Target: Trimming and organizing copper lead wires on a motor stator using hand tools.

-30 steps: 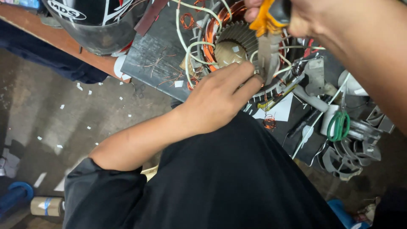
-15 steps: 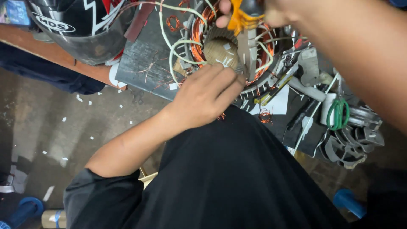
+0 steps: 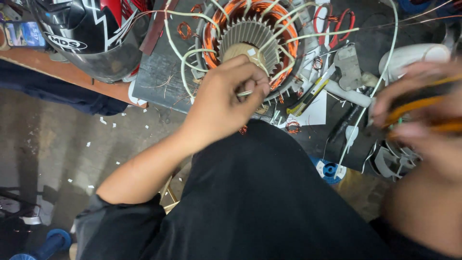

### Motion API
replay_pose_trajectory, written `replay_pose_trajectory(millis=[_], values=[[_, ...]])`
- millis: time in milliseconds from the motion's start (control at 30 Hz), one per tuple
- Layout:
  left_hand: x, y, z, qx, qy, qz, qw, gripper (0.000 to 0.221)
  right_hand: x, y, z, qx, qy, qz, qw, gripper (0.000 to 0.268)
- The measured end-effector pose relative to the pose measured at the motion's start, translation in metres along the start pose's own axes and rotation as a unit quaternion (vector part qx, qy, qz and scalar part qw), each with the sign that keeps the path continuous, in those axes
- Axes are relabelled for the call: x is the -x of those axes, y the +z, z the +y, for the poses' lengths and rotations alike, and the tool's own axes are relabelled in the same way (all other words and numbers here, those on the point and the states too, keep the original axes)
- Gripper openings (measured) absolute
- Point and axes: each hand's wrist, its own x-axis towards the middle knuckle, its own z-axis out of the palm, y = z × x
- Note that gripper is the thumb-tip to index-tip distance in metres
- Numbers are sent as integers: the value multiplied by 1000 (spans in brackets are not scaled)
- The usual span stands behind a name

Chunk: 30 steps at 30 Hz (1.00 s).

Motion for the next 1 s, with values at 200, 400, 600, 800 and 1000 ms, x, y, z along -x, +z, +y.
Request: replay_pose_trajectory(millis=[200,400,600,800,1000], values=[[-24,4,-17,123,-187,-135,965,19,59,95,101,111,279,205,932,57],[-24,-4,0,150,-232,-184,943,21,79,128,137,71,167,277,944,64],[13,7,6,-147,136,-13,980,16,62,93,63,50,-137,409,901,31],[15,11,6,-417,299,137,847,16,48,84,50,-1,-186,422,887,30],[14,1,-10,-326,260,156,896,18,17,81,26,-228,-218,441,840,46]])
